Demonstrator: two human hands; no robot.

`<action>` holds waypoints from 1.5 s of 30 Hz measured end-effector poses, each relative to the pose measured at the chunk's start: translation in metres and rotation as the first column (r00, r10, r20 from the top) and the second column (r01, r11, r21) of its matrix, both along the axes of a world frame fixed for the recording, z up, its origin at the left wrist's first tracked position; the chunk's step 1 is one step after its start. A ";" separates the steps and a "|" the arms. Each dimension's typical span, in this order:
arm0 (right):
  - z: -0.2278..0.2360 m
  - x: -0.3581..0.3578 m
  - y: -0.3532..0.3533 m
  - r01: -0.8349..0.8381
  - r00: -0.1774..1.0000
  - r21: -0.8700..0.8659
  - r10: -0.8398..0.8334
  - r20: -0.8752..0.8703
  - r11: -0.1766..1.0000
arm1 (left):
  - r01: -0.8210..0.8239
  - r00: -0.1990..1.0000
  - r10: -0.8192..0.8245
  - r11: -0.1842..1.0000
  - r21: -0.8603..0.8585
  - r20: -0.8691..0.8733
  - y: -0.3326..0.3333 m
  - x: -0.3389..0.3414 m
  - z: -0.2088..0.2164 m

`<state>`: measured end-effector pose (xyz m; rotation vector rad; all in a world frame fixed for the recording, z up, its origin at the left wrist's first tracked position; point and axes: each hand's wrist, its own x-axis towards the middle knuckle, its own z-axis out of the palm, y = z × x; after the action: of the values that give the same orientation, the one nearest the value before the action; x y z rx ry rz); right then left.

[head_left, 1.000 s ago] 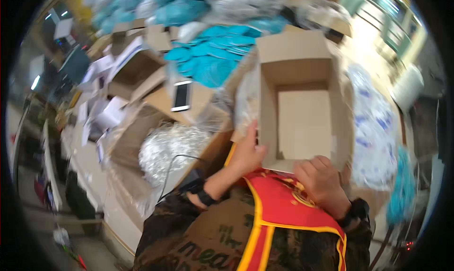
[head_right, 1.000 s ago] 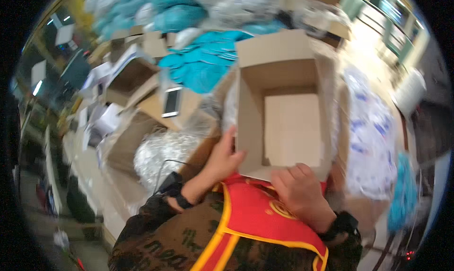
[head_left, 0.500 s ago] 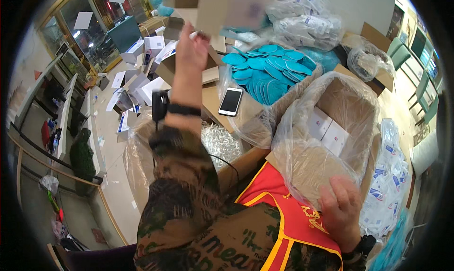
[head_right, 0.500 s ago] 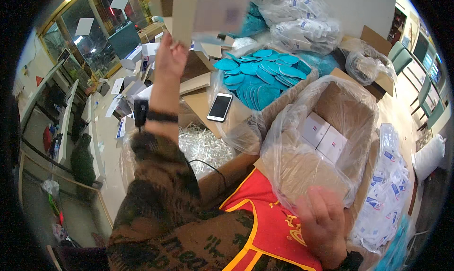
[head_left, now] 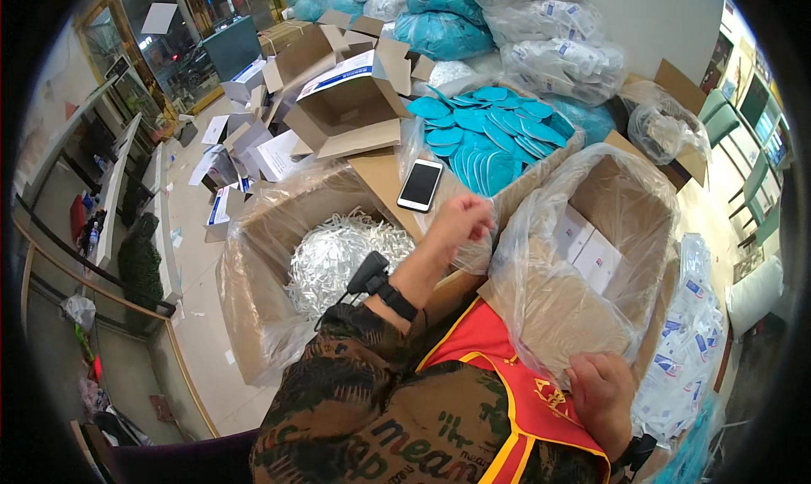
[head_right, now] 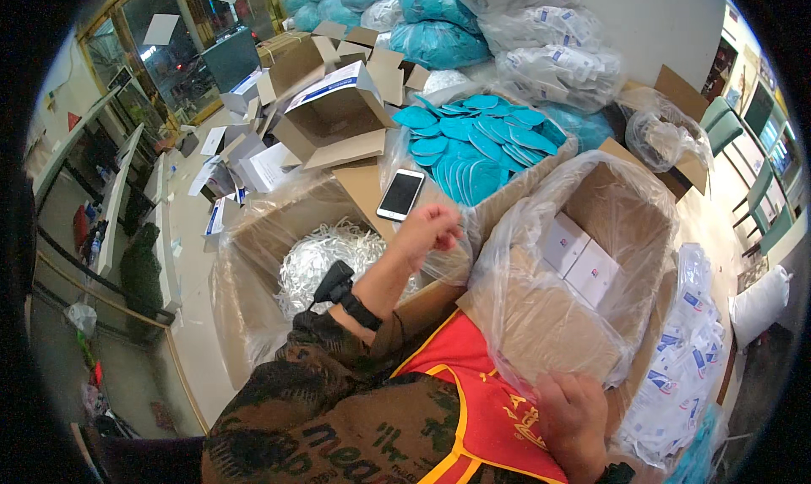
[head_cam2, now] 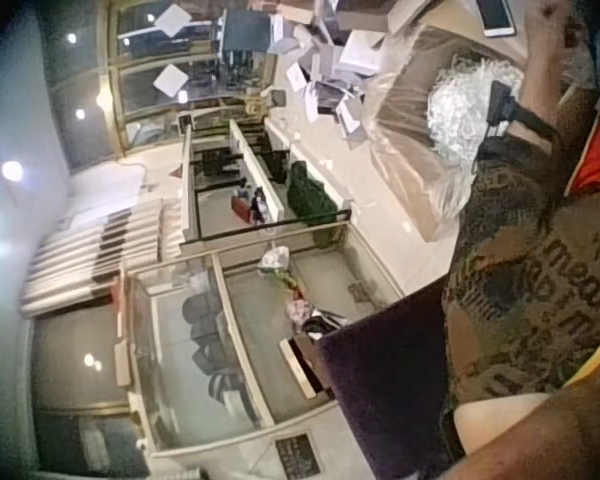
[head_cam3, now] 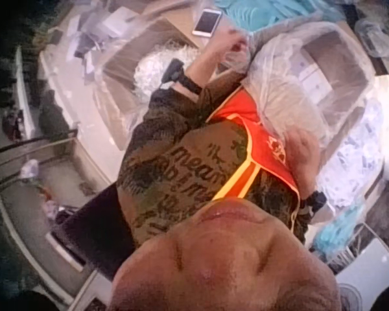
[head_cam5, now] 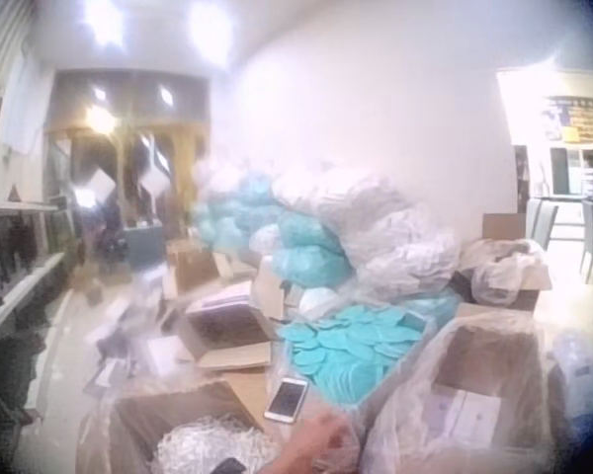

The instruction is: The recorder is placing teal face masks into small plastic bags and then packing the bags into boxes.

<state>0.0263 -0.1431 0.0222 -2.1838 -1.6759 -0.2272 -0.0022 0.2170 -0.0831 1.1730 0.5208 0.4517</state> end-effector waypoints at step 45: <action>-0.371 0.458 0.051 0.138 0.861 -0.864 -0.490 -0.138 0.485 | 0.425 0.890 -0.221 0.080 0.902 -0.400 -0.065 0.190 -0.117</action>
<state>0.4841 -0.0918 -0.3492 -2.9414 -1.2161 1.0934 0.1879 0.1517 -0.2003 2.6299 -0.0438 0.2506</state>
